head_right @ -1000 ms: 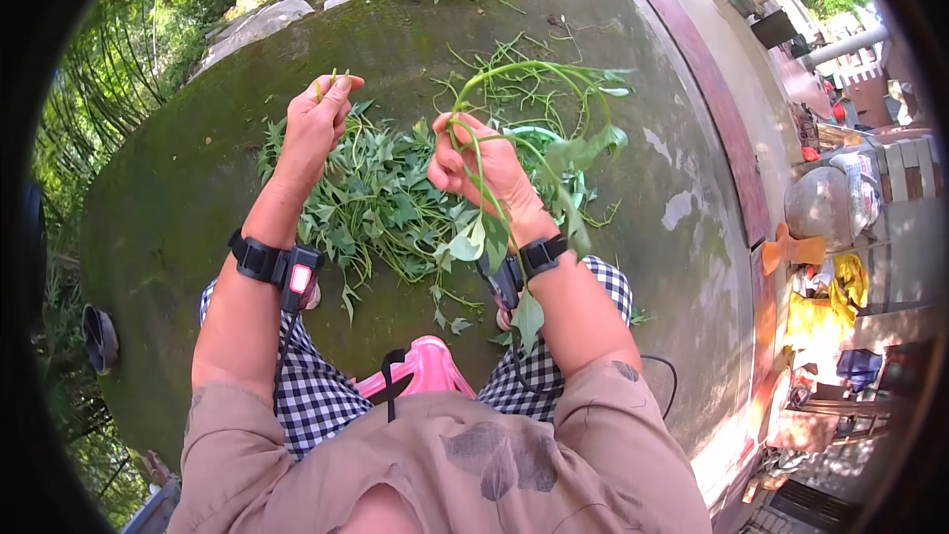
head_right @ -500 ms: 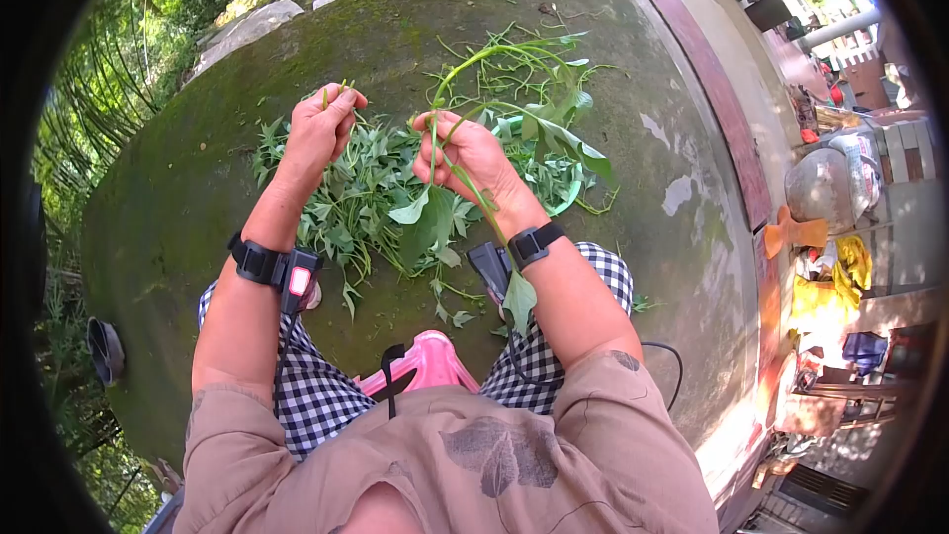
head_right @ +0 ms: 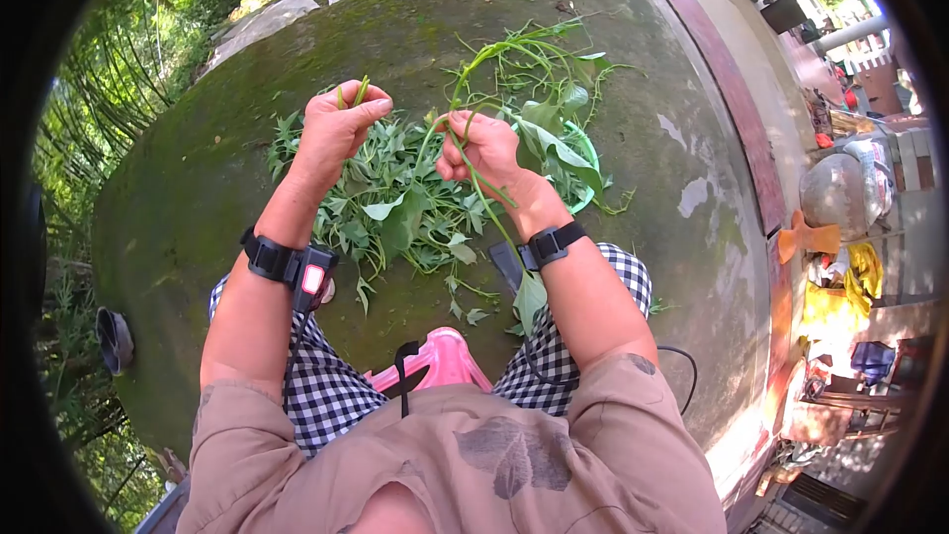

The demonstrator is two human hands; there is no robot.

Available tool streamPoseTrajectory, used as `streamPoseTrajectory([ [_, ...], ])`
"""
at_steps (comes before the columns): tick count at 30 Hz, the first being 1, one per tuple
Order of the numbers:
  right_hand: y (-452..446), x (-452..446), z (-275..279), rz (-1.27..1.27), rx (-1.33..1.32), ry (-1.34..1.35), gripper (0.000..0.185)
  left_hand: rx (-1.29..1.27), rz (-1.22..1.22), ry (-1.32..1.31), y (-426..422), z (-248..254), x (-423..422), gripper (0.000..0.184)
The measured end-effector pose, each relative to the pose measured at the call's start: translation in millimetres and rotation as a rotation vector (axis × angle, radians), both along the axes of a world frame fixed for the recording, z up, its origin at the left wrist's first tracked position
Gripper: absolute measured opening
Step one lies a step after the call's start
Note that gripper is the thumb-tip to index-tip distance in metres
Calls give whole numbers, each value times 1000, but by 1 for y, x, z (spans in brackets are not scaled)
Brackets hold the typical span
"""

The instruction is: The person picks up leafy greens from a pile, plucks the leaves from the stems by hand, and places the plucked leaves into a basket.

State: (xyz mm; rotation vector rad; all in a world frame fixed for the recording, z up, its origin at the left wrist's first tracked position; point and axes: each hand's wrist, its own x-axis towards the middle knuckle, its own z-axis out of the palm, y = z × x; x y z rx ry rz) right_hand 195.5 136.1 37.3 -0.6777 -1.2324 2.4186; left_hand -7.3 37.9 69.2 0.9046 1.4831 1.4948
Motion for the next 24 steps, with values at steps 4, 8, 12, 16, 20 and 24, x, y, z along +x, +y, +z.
streamPoseTrajectory([
  [4, 9, 2, -26, -74, 716, -400, 22, 3, 50, -48, 0, 2, -7, 13],
  [8, 4, -2, -24, -196, 373, -516, 23, 157, 172, 277, -1, -9, -33, 18],
  [12, 6, 0, -33, -274, 522, -562, 24, 280, 441, 433, 1, -11, -47, 10],
  [16, 8, 2, -35, -289, 689, -693, 26, 224, 587, 488, -10, 12, -33, 4],
  [20, 6, -4, -39, -297, 852, -804, 28, 314, 251, 811, -7, -7, -9, 6],
  [24, -3, -10, -33, -310, 969, -780, 26, 64, 40, 1007, -1, -55, 25, 15],
])
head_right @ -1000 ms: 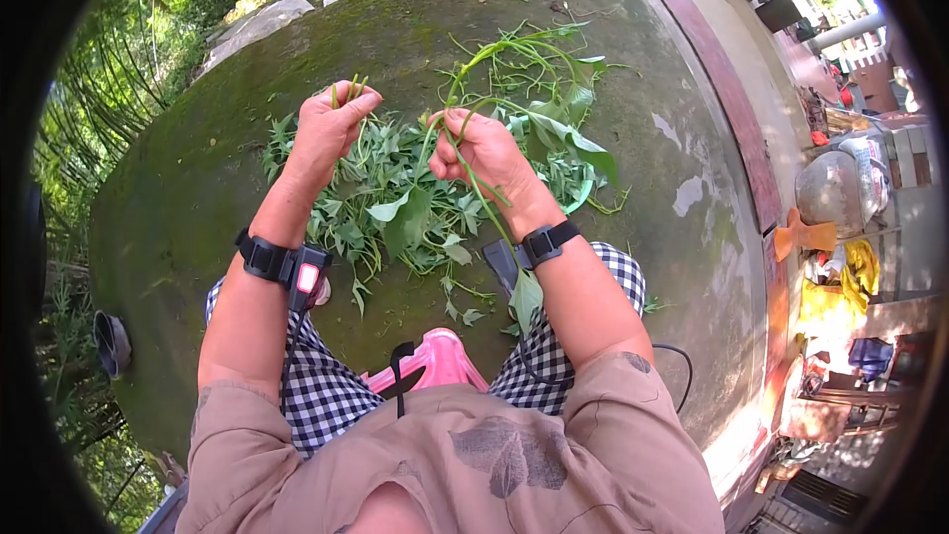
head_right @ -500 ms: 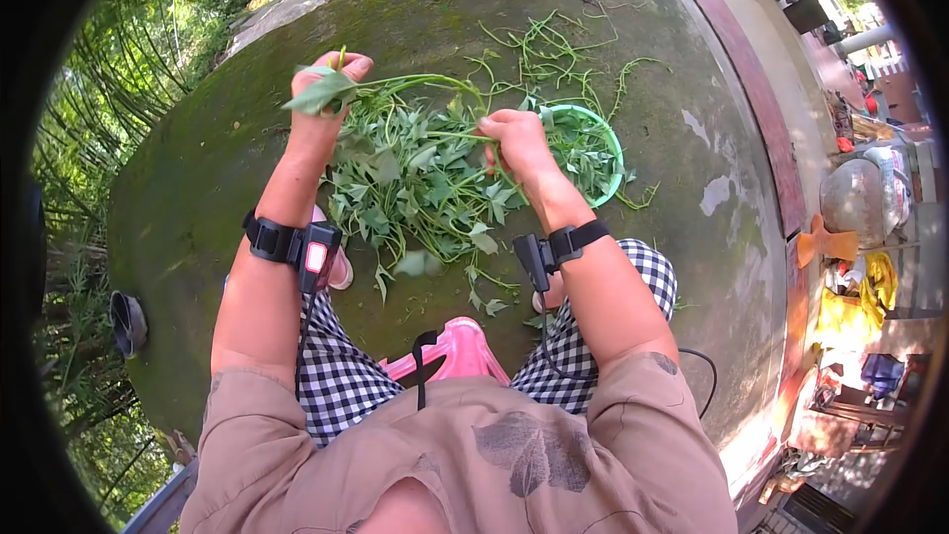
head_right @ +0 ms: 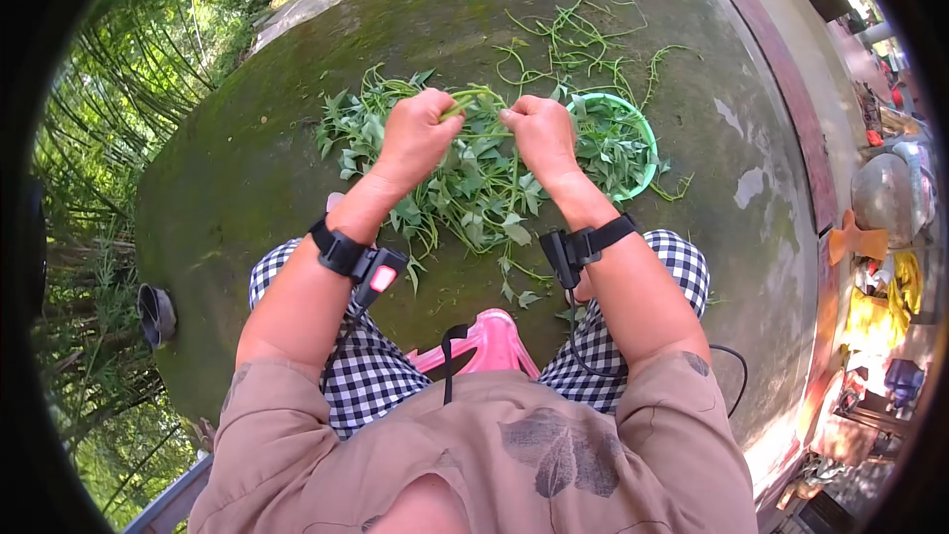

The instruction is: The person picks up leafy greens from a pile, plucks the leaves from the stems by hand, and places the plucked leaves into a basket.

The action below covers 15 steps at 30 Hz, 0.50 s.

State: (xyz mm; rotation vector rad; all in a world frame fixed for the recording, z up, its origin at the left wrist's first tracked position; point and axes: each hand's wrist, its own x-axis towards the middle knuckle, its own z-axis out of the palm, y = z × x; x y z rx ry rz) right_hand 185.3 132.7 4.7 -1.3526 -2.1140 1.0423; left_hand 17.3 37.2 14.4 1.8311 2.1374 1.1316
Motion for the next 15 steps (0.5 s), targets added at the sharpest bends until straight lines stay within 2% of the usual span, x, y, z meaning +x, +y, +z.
streamPoseTrajectory([
  [1, -4, -2, 3, 12, 25, 5, 25, 21, -6, -20, 3, -7, 4, 16],
  [5, -14, -9, 10, 45, 133, 53, 26, -171, -73, -250, 8, -17, 8, 18],
  [8, -16, -9, 15, 45, 132, 46, 27, -44, -117, -384, 7, -18, 19, 19],
  [12, -20, -8, 21, 60, 123, -22, 29, -54, -73, -460, 6, -18, 28, 22],
  [15, -22, -7, 21, 38, 132, -61, 29, 44, -27, -338, 6, -17, 37, 24],
])
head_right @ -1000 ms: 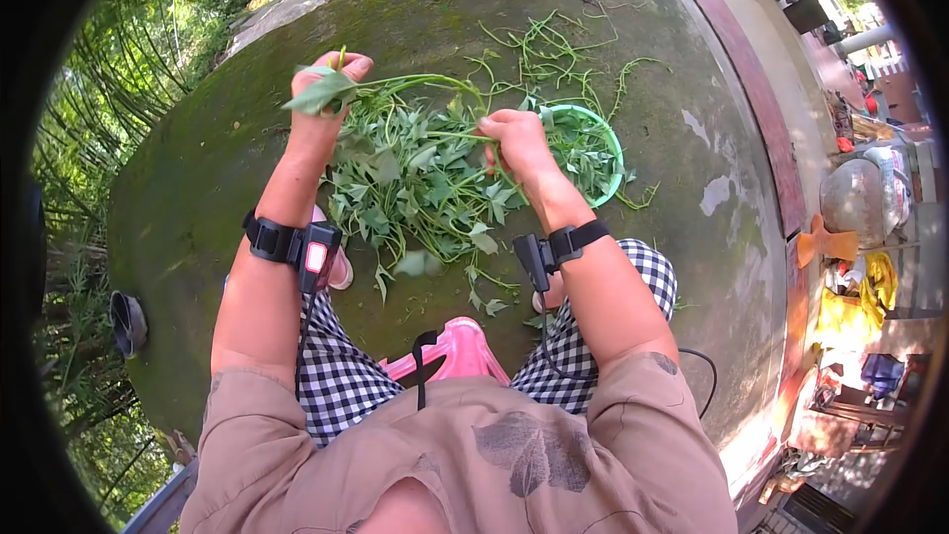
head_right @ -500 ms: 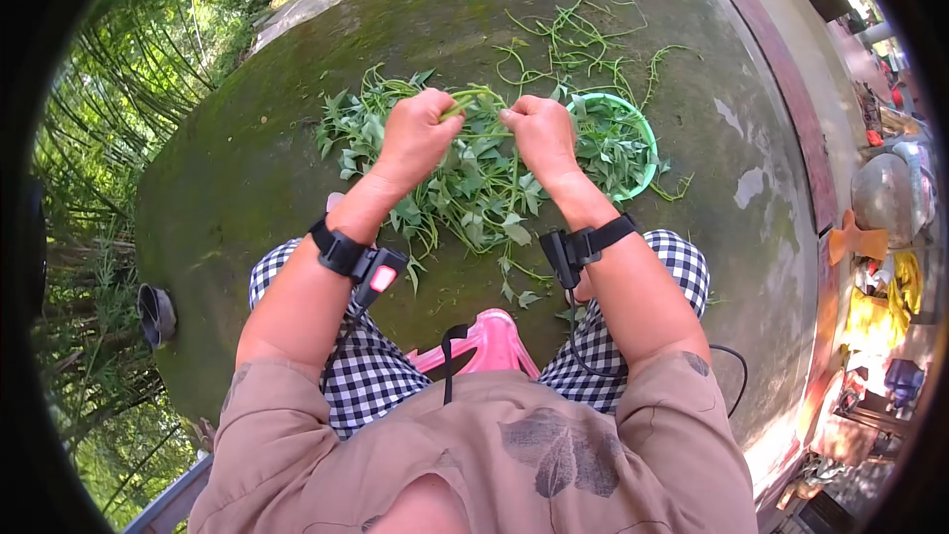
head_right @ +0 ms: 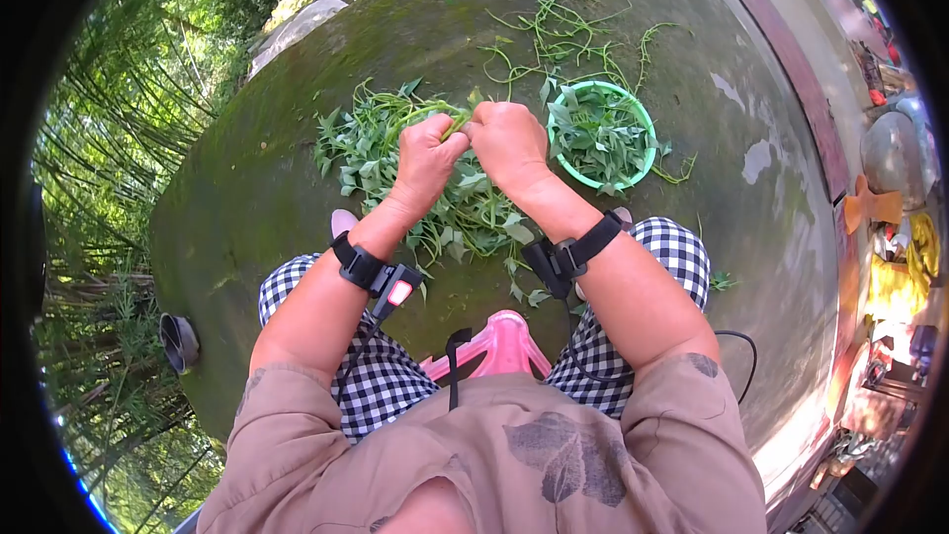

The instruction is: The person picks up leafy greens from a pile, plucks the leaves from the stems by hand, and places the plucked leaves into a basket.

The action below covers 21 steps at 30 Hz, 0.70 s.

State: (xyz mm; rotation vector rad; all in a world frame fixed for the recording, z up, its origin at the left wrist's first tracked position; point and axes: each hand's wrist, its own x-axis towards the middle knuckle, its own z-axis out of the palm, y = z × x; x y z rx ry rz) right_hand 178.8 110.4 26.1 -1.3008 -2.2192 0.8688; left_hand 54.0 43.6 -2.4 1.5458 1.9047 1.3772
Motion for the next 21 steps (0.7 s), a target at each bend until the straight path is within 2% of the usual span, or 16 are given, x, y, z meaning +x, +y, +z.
streamPoseTrajectory([
  [1, -1, 0, 0, -9, 4, -3, 29, 29, 22, 20, 0, 1, 3, 25],
  [7, -15, -8, 8, -87, -18, -38, 26, -85, 202, -895, 7, 0, 7, 20],
  [8, -15, -8, 9, -107, -49, -36, 25, -122, 188, -986, 8, 0, 4, 12],
  [11, -1, -2, -2, -151, -74, 15, 26, -145, 154, -1122, 7, 13, 8, 5],
  [12, 5, 0, -1, -176, -89, 48, 25, -156, 77, -1100, 6, 13, 6, 9],
  [17, 27, 18, -11, -202, -108, 122, 25, -128, 37, -1071, 4, 18, -15, 13],
  [21, 38, 32, -25, -231, -129, 120, 26, -8, 14, -1069, 5, 33, -51, 14],
])
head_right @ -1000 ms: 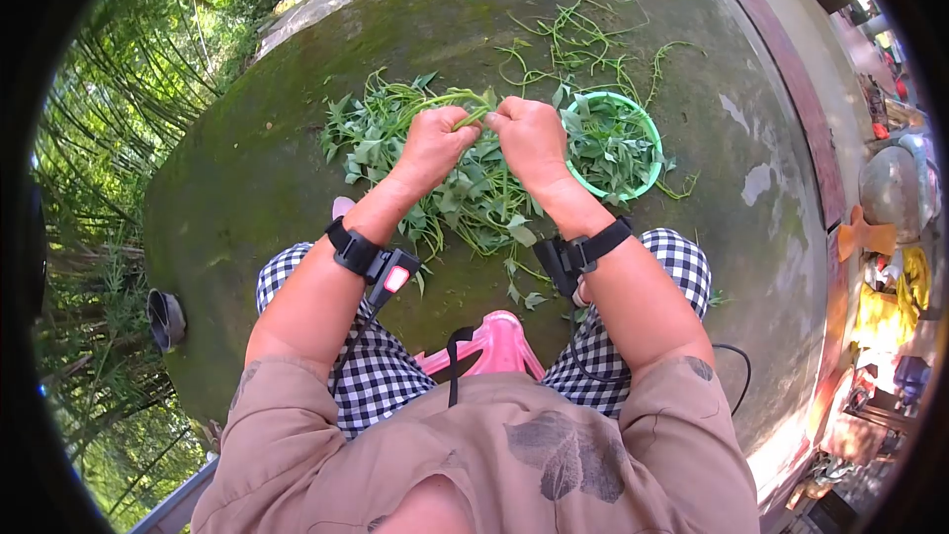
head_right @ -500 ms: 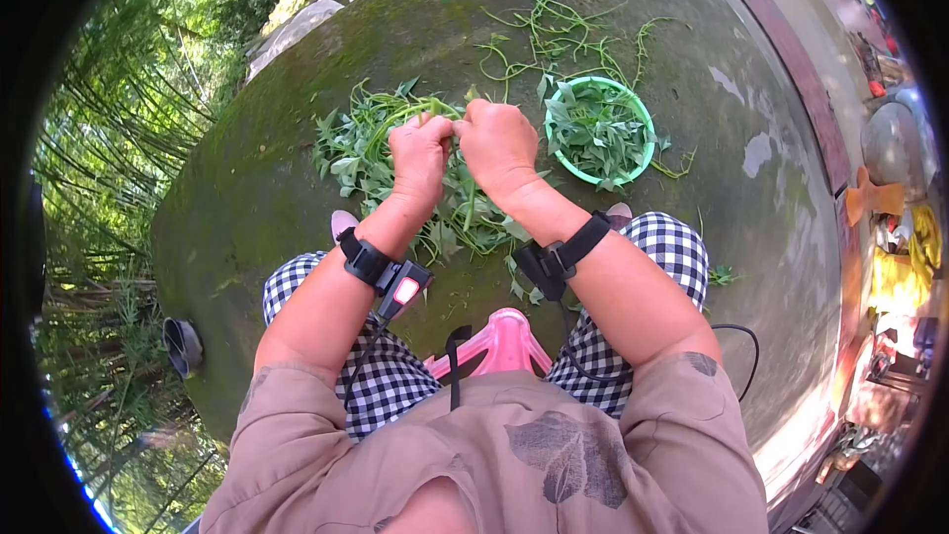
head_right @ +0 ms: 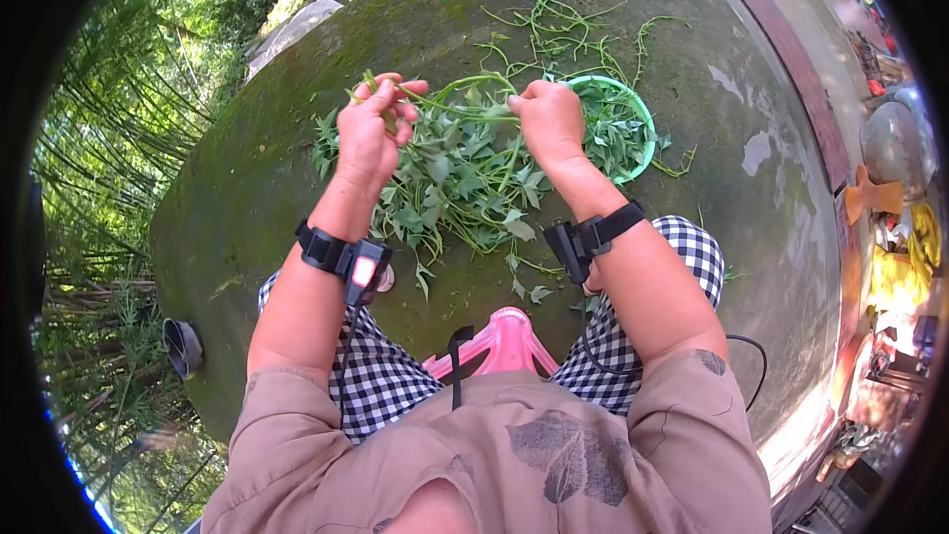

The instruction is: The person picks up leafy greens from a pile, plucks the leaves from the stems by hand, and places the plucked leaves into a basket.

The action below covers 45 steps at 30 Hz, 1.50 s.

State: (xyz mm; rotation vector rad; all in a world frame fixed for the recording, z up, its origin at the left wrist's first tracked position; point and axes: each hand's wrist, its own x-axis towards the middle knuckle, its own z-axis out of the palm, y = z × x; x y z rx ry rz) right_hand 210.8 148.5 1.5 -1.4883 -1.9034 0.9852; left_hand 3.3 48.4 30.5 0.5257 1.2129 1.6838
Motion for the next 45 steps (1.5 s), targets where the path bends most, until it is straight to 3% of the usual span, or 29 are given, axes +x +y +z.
streamPoseTrajectory([
  [3, 9, 13, -13, -9, 94, -54, 26, 35, 45, -2, -5, 9, -35, 15],
  [9, 16, 34, -18, -47, -10, -31, 24, 128, 206, -89, -24, 28, -82, 16],
  [12, 13, 34, -12, -40, -97, 8, 24, 153, 78, -37, -26, 31, -84, 20],
  [14, 6, 26, 4, -23, -193, -17, 25, -98, 125, 275, -21, 41, -34, 25],
  [15, 6, 21, 1, -3, -150, -15, 25, -177, 34, 404, -18, 36, -16, 16],
  [16, 4, 17, -5, 18, -107, -13, 26, -141, -45, 647, -14, 20, 0, 12],
  [18, 1, 9, -4, 46, -90, -5, 26, -44, -196, 793, -10, -14, 27, 14],
  [19, -2, 3, 0, 53, -116, 1, 27, -22, -209, 1033, -10, -18, 37, 15],
  [20, -5, -4, 3, 57, -140, 8, 27, -28, -203, 1106, -11, -21, 46, 15],
  [25, -12, -22, 3, 125, -78, 10, 24, 58, -226, 1033, -5, -29, 53, 15],
  [31, -17, -24, 8, 100, -52, -26, 23, 120, -152, 1229, -11, -22, 62, 16],
  [34, -31, -30, 12, 96, -34, -30, 23, 40, -70, 998, -12, -20, 68, 15],
  [39, -39, -40, 23, 99, 5, -87, 23, -122, 3, 280, -11, -17, 75, 14],
  [45, -42, -40, 14, 128, 40, -103, 24, -201, 60, -6, -9, -20, 57, 10],
])
